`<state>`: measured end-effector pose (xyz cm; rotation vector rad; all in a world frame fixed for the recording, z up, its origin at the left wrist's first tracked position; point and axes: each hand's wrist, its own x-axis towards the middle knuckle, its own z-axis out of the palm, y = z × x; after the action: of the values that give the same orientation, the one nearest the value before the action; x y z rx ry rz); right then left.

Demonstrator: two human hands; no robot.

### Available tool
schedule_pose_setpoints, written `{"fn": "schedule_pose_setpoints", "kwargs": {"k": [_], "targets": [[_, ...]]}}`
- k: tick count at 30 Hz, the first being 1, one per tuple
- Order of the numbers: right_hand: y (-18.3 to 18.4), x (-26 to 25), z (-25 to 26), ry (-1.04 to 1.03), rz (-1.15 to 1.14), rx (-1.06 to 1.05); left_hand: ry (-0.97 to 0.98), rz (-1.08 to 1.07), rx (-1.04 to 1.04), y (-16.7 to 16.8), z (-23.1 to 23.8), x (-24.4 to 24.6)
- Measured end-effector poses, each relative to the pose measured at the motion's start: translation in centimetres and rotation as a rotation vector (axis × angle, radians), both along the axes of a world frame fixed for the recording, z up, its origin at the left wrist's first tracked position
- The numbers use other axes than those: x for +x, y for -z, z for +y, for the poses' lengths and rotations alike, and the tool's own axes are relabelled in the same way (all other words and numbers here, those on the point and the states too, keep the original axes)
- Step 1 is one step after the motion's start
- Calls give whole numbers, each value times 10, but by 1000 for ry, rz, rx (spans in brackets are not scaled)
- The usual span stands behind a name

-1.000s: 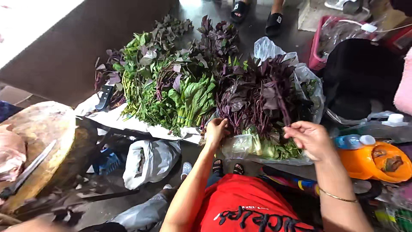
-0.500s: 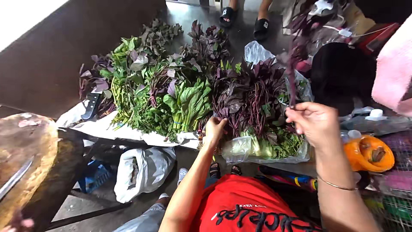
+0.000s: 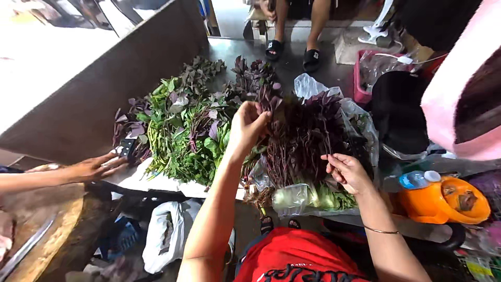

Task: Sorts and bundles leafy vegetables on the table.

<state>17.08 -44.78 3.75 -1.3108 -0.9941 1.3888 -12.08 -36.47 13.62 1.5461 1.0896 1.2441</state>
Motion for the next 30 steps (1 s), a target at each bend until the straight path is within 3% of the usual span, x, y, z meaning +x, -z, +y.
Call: {"fn": "schedule_pose_setpoints", "kwargs": {"k": [3, 5, 7, 13, 16, 19, 22, 25, 30], "targets": [[-6, 6, -3, 23, 63, 107, 49, -69, 131, -40, -7, 5], [-14, 12, -7, 56, 84, 181, 66, -95, 151, -41, -19, 12], [-27, 21, -12, 88, 82, 255, 58, -96, 80, -19, -33, 24], [-62, 49, -21, 111, -121, 419, 95, -124, -460, 115, -76, 63], [-79, 51, -24, 103, -231, 489, 98, -92, -479, 140, -93, 71], [-94, 44, -22, 72, -344, 545, 113, -101, -454, 144, -99, 74], [-93, 25, -20, -4, -509, 492, 113, -120, -458, 144, -104, 75], [-70, 3, -19, -128, -628, 315, 116, -154, -471, 145, -104, 75], [-36, -7, -13, -303, -627, 73, 125, -196, -504, 144, -107, 75]]}}
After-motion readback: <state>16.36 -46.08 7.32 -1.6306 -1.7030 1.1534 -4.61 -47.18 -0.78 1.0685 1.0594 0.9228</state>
